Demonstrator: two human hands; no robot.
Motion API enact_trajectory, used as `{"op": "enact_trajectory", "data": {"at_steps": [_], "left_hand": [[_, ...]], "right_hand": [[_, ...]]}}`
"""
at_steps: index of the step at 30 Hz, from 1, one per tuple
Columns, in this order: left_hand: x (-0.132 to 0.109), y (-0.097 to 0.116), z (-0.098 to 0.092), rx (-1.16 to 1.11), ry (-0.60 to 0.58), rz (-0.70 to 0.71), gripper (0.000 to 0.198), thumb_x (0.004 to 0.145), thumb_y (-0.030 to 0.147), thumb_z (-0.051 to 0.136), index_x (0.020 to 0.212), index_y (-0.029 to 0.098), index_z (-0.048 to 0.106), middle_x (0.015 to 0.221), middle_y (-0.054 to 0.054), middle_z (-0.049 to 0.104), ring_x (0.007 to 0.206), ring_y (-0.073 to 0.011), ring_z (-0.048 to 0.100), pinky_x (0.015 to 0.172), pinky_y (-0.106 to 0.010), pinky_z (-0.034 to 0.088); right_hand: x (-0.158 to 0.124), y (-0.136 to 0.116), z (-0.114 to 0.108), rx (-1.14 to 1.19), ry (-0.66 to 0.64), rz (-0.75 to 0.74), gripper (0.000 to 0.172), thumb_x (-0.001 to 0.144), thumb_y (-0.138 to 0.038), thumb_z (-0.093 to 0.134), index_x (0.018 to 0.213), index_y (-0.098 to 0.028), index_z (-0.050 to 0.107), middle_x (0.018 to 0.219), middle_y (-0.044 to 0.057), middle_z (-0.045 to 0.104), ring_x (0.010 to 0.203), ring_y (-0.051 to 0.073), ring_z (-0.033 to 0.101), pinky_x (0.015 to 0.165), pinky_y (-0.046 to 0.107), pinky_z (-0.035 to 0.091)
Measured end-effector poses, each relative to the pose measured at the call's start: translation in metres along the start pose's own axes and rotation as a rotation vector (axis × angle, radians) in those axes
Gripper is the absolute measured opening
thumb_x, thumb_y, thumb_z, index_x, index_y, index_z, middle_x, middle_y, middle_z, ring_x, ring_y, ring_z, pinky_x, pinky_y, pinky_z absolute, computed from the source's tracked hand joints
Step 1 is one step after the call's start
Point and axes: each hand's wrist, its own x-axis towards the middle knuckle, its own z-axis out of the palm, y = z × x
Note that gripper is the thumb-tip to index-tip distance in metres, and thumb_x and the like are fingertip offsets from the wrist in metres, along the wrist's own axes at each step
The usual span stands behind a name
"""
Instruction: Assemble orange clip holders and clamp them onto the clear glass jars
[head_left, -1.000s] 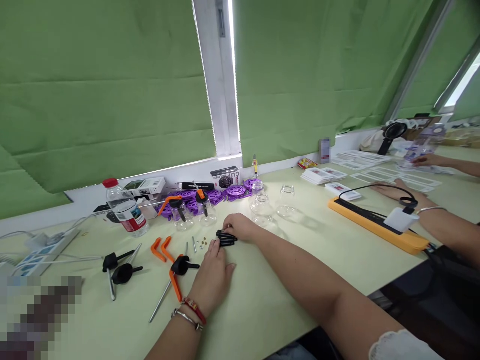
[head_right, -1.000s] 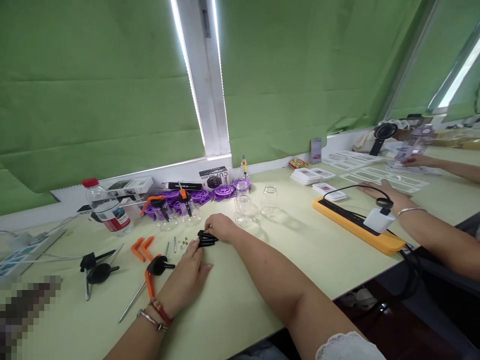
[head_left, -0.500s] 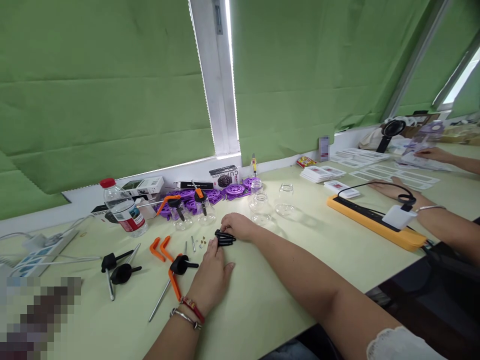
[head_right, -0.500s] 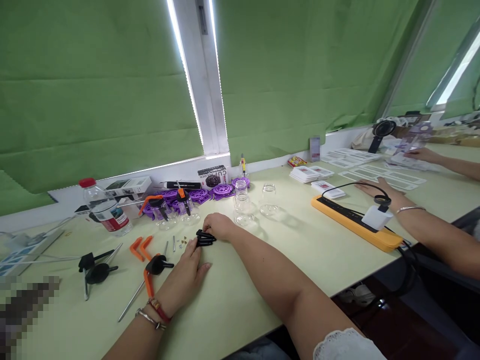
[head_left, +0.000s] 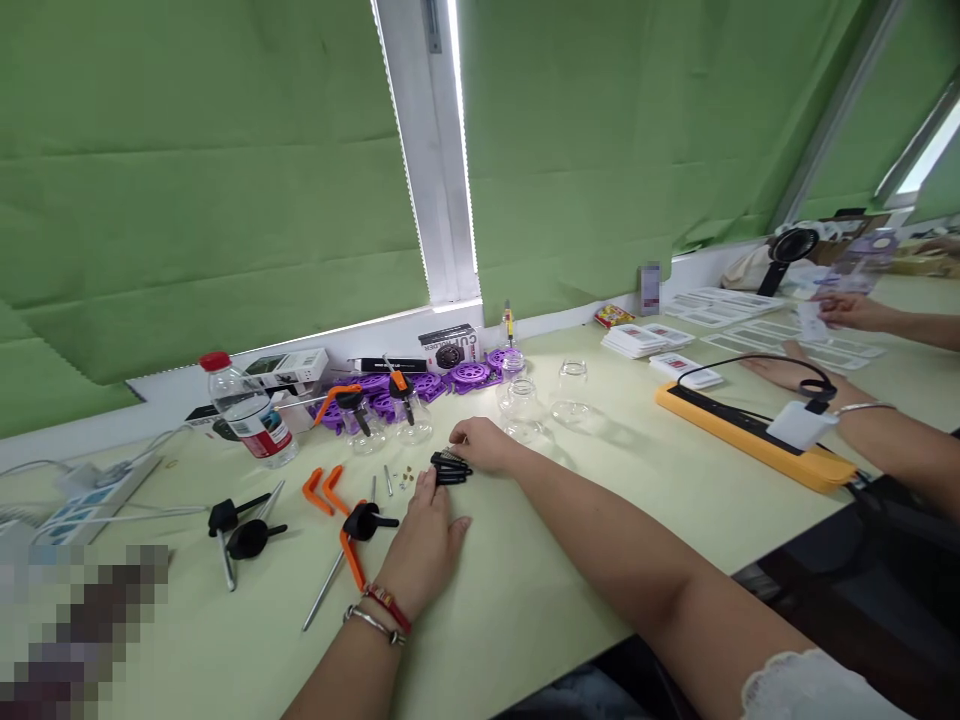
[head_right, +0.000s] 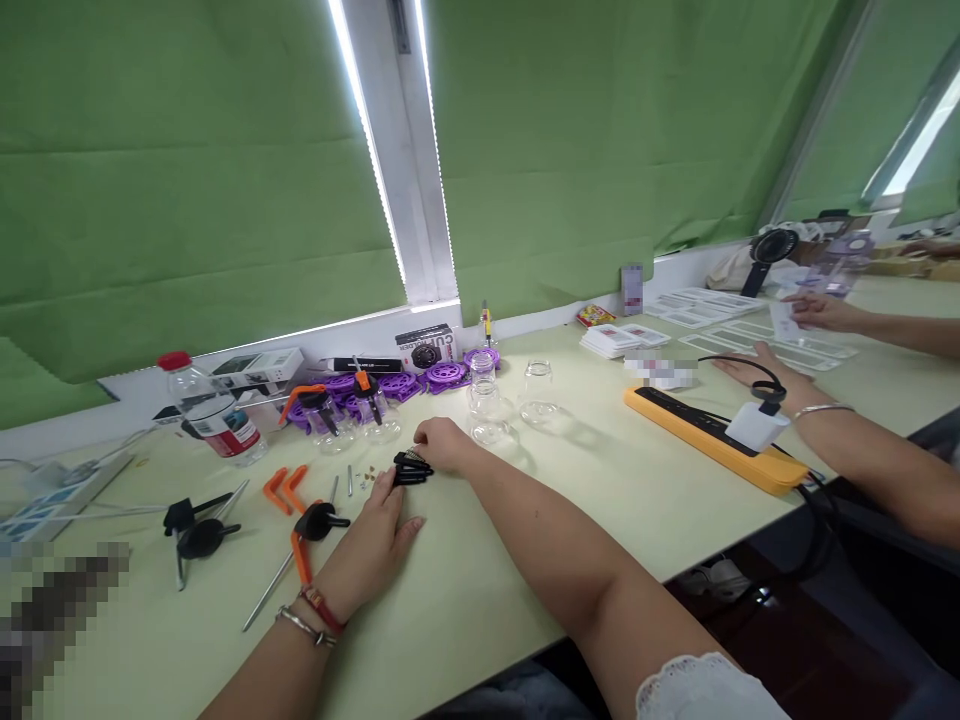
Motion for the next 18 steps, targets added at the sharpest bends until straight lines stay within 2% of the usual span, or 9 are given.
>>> {"op": "enact_trajectory", "data": {"at_steps": [3, 5, 7, 8, 10, 12, 13, 15, 18], "left_hand": [[-0.005, 0.005, -0.011, -0.002, 0.074, 0.034, 0.038, 0.087, 0.029, 0.044, 0.120, 0.010, 0.051, 0.150, -0.018, 0.027, 0.141, -0.0298, 0.021, 0.110, -0.046, 0.030], [-0.012, 0.005, -0.031, 0.014, 0.168, 0.028, 0.035, 0.088, 0.026, 0.041, 0.118, 0.012, 0.053, 0.146, -0.017, 0.035, 0.135, -0.0279, 0.034, 0.105, -0.043, 0.036], [-0.019, -0.001, -0.057, 0.057, 0.272, -0.048, 0.029, 0.088, 0.023, 0.038, 0.104, 0.016, 0.061, 0.126, -0.014, 0.056, 0.115, -0.0256, 0.054, 0.095, -0.040, 0.043], [-0.024, -0.006, -0.071, 0.098, 0.285, -0.132, 0.027, 0.088, 0.025, 0.038, 0.098, 0.017, 0.063, 0.113, -0.013, 0.062, 0.105, -0.0258, 0.058, 0.088, -0.039, 0.046], [-0.032, -0.021, -0.091, 0.207, 0.218, -0.316, 0.023, 0.083, 0.032, 0.045, 0.089, 0.017, 0.063, 0.100, -0.013, 0.064, 0.095, -0.0298, 0.061, 0.075, -0.039, 0.047], [-0.039, -0.037, -0.099, 0.233, 0.077, -0.473, 0.027, 0.078, 0.042, 0.051, 0.084, 0.017, 0.060, 0.085, -0.013, 0.065, 0.079, -0.0303, 0.062, 0.062, -0.036, 0.045], [-0.041, -0.045, -0.099, 0.217, 0.034, -0.502, 0.029, 0.075, 0.044, 0.054, 0.083, 0.017, 0.059, 0.082, -0.012, 0.064, 0.075, -0.0290, 0.062, 0.059, -0.033, 0.043], [-0.044, -0.059, -0.091, 0.153, -0.029, -0.472, 0.024, 0.071, 0.041, 0.059, 0.080, 0.018, 0.056, 0.079, -0.010, 0.063, 0.071, -0.0259, 0.061, 0.056, -0.030, 0.039], [-0.045, -0.069, -0.077, 0.032, 0.008, -0.435, 0.015, 0.070, 0.033, 0.058, 0.073, 0.018, 0.054, 0.074, -0.006, 0.060, 0.067, -0.0214, 0.058, 0.056, -0.028, 0.036]], "right_hand": [[-0.002, 0.000, 0.001, 0.005, 0.019, 0.015, 0.016, 0.076, -0.020, 0.065, 0.090, -0.016, 0.070, 0.090, 0.007, 0.069, 0.078, 0.017, 0.060, 0.069, 0.025, 0.045], [-0.003, -0.001, -0.002, 0.009, 0.049, 0.019, 0.017, 0.076, -0.019, 0.063, 0.092, -0.015, 0.069, 0.091, 0.008, 0.068, 0.077, 0.017, 0.060, 0.070, 0.027, 0.044], [-0.005, -0.003, -0.007, 0.016, 0.080, 0.021, 0.019, 0.078, -0.020, 0.060, 0.094, -0.015, 0.068, 0.088, 0.007, 0.067, 0.075, 0.016, 0.059, 0.069, 0.027, 0.044], [-0.006, -0.006, -0.009, 0.023, 0.096, 0.018, 0.019, 0.079, -0.021, 0.059, 0.095, -0.016, 0.068, 0.087, 0.007, 0.067, 0.074, 0.016, 0.058, 0.069, 0.027, 0.044], [-0.009, -0.014, -0.014, 0.064, 0.129, 0.007, 0.019, 0.080, -0.023, 0.056, 0.095, -0.017, 0.067, 0.085, 0.006, 0.066, 0.073, 0.015, 0.058, 0.069, 0.027, 0.045], [-0.014, -0.026, -0.016, 0.135, 0.139, -0.009, 0.019, 0.080, -0.025, 0.056, 0.093, -0.017, 0.067, 0.083, 0.005, 0.066, 0.072, 0.015, 0.058, 0.067, 0.026, 0.045], [-0.018, -0.033, -0.015, 0.179, 0.118, -0.013, 0.018, 0.079, -0.025, 0.057, 0.091, -0.017, 0.068, 0.082, 0.004, 0.066, 0.071, 0.015, 0.058, 0.065, 0.025, 0.045], [-0.027, -0.050, -0.010, 0.261, -0.007, -0.004, 0.015, 0.078, -0.025, 0.058, 0.086, -0.017, 0.068, 0.078, 0.004, 0.066, 0.068, 0.014, 0.059, 0.060, 0.024, 0.044], [-0.048, -0.075, 0.006, 0.344, -0.330, 0.073, 0.011, 0.078, -0.026, 0.061, 0.079, -0.016, 0.066, 0.068, 0.003, 0.065, 0.058, 0.013, 0.059, 0.050, 0.022, 0.042]]}}
